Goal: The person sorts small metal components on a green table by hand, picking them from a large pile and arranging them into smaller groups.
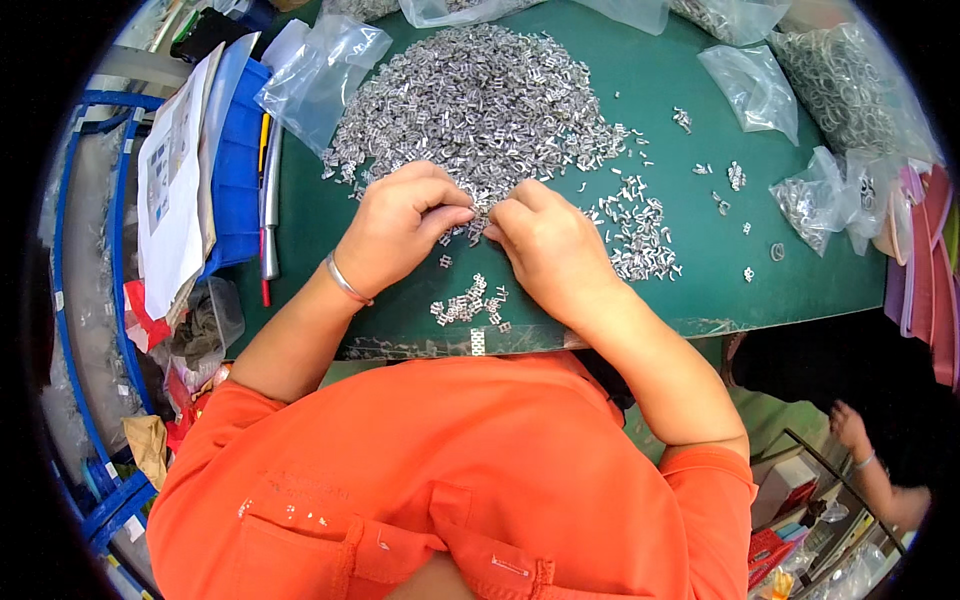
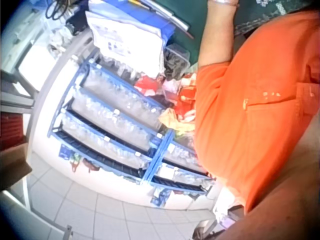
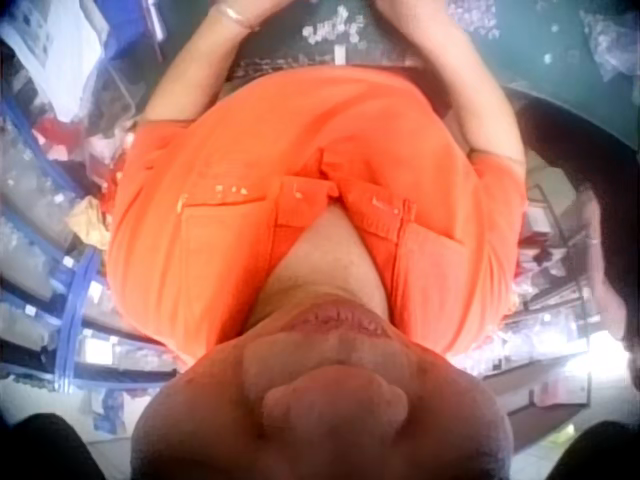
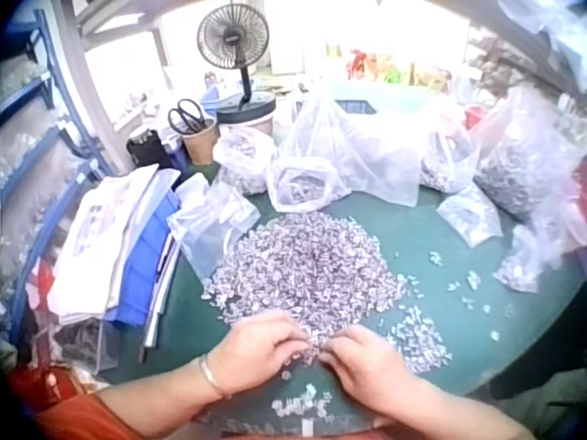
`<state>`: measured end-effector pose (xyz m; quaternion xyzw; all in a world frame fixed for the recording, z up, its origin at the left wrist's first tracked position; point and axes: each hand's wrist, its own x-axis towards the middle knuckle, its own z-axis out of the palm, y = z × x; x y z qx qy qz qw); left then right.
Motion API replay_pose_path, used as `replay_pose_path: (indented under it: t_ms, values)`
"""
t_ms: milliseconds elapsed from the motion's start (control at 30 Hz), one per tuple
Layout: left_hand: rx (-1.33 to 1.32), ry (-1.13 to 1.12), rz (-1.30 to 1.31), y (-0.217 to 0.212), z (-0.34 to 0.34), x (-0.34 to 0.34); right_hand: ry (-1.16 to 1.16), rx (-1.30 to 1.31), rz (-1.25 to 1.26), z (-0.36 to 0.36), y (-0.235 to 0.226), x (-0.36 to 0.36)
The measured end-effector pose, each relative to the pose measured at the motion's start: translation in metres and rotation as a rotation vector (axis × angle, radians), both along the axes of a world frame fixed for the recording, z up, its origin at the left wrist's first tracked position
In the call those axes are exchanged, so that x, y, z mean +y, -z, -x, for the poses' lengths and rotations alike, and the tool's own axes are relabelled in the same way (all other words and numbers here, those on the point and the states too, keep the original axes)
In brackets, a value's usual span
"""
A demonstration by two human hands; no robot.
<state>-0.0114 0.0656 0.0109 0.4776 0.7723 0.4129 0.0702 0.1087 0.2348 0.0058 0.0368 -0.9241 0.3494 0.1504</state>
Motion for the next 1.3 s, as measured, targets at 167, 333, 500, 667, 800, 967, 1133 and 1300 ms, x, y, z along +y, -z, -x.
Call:
replay_pose_path:
  t_ms: [167, 333, 500, 667, 800, 967, 1133, 1300]
  values:
    - [-0.137, -0.087, 0.028, -0.006, -0.001, -0.001, 0.111, -0.047, 0.160, -0.003, -0.008, 0.015]
    - [-0.196, -0.132, 0.053, -0.012, -0.004, 0.004, 0.155, -0.096, 0.204, -0.010, -0.013, 0.022]
    - [-0.185, -0.075, 0.061, -0.011, -0.001, 0.005, 0.262, -0.135, 0.231, -0.016, -0.012, 0.029]
    - [-0.261, -0.108, 0.067, -0.010, -0.001, 0.005, 0.190, -0.073, 0.029, -0.008, -0.012, 0.021]
    - [-0.210, -0.084, 0.058, -0.015, 0.001, 0.007, 0.165, -0.119, -0.047, -0.001, -0.007, 0.017]
    - [0.072, 0.031, 0.039, -0.006, -0.003, 0.009, 0.139, -0.103, 0.059, -0.003, -0.012, 0.024]
    - [0.108, 0.030, 0.046, 0.001, -0.002, 0.011, 0.251, -0.310, 0.383, -0.012, -0.022, 0.030]
    - [-0.157, -0.044, 0.013, -0.008, -0.001, 0.004, -0.236, -0.151, 0.202, -0.031, -0.025, 0.000]
